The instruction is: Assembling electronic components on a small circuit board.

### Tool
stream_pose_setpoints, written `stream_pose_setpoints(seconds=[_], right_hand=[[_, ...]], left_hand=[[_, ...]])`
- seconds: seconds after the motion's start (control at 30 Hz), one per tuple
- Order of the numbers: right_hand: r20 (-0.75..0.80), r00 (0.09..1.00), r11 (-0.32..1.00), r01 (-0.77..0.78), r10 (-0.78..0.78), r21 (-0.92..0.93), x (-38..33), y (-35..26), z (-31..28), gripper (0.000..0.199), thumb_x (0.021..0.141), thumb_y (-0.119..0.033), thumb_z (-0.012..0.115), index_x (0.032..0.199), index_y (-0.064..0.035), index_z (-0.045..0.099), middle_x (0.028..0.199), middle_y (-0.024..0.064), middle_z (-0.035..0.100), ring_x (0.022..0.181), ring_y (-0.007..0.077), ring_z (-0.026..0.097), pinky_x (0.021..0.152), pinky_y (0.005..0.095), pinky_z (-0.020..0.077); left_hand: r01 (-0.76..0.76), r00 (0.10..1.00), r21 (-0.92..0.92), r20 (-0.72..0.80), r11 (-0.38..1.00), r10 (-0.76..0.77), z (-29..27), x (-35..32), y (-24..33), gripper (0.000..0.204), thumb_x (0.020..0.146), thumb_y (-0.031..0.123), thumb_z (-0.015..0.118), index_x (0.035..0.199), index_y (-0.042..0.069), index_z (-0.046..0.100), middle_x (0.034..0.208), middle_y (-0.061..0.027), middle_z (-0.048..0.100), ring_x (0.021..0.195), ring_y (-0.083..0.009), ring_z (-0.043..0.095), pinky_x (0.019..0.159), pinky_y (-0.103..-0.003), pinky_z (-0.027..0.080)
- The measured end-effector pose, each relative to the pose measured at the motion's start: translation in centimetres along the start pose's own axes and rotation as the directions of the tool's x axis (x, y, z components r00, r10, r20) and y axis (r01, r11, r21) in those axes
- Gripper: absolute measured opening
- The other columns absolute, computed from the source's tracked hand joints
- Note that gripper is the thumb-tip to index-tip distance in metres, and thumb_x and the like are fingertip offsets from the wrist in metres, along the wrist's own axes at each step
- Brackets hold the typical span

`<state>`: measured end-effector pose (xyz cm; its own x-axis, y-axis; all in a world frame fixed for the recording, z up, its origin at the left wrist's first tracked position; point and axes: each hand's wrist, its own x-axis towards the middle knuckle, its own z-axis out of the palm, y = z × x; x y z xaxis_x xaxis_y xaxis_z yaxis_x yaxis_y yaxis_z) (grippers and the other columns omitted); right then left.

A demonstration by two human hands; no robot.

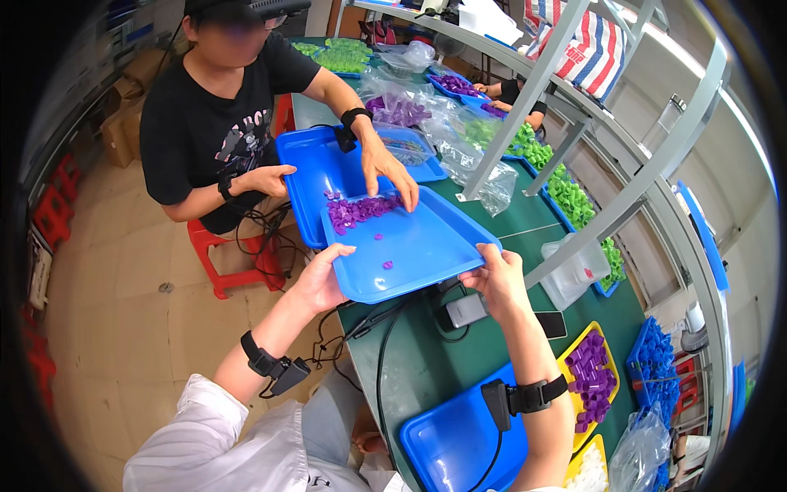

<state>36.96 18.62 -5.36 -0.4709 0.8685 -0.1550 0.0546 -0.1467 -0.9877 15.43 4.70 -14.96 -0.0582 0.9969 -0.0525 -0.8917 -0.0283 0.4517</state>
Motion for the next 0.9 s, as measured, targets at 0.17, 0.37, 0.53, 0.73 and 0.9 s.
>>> stream_pose_setpoints(seconds=[0.17, 0.37, 0.53, 0.73, 0.9], right_hand=[[0.022, 1.000, 1.000, -0.013, 0.013, 0.004, 0.2, 0.6, 0.6, 0.025, 0.087, -0.016, 0.048, 0.088, 0.0093, 0.050, 0.073, 0.0124, 0.058, 0.055, 0.0177, 0.059, 0.048, 0.0253, 0.0507], [0.015, 1.000, 1.000, 0.005, -0.005, 0.012, 0.3, 0.7, 1.0, 0.024, 0.089, -0.015, 0.047, 0.086, 0.0087, 0.050, 0.070, 0.0121, 0.060, 0.052, 0.0149, 0.059, 0.047, 0.0226, 0.0512], [0.047, 0.999, 1.000, 0.004, -0.003, -0.014, 0.3, 0.8, 0.7, 0.026, 0.088, -0.017, 0.049, 0.091, 0.0087, 0.050, 0.076, 0.0133, 0.059, 0.056, 0.0178, 0.059, 0.050, 0.0257, 0.0513], [0.035, 0.999, 1.000, 0.001, -0.001, 0.000, -0.2, 0.9, 2.0, 0.024, 0.089, -0.015, 0.047, 0.089, 0.0088, 0.050, 0.071, 0.0122, 0.060, 0.052, 0.0147, 0.059, 0.048, 0.0225, 0.0517], [0.066, 0.998, 1.000, -0.014, 0.013, 0.022, 0.4, 1.5, 0.4, 0.024, 0.089, -0.016, 0.047, 0.092, 0.0080, 0.050, 0.077, 0.0133, 0.060, 0.059, 0.0174, 0.060, 0.052, 0.0258, 0.0519]], left_hand=[[-0.022, 1.000, 0.015, -0.019, 1.000, 0.022, -1.0, -0.1, 0.4, 0.038, 0.081, 0.020, 0.055, 0.114, 0.002, 0.049, 0.108, -0.0101, 0.058, 0.099, -0.0234, 0.058, 0.087, -0.043, 0.047], [-0.001, 1.000, 0.006, -0.021, 1.000, 0.001, -1.7, 0.1, 0.7, 0.033, 0.080, 0.019, 0.057, 0.107, 0.001, 0.053, 0.100, -0.0094, 0.060, 0.094, -0.0219, 0.059, 0.086, -0.040, 0.047], [-0.019, 0.999, 0.022, -0.043, 1.000, 0.020, -1.2, -0.1, 0.7, 0.030, 0.080, 0.019, 0.057, 0.104, 0.001, 0.054, 0.097, -0.0088, 0.060, 0.092, -0.0214, 0.059, 0.086, -0.039, 0.046], [-0.043, 0.998, 0.019, -0.046, 0.999, 0.044, -2.3, -0.3, 1.2, 0.031, 0.080, 0.019, 0.057, 0.106, 0.001, 0.053, 0.098, -0.0084, 0.060, 0.091, -0.0212, 0.059, 0.086, -0.038, 0.046], [-0.048, 0.997, 0.065, -0.052, 0.997, 0.052, -1.0, 0.1, 1.3, 0.032, 0.080, 0.019, 0.057, 0.106, 0.002, 0.053, 0.098, -0.0081, 0.060, 0.091, -0.0208, 0.059, 0.086, -0.038, 0.046]])
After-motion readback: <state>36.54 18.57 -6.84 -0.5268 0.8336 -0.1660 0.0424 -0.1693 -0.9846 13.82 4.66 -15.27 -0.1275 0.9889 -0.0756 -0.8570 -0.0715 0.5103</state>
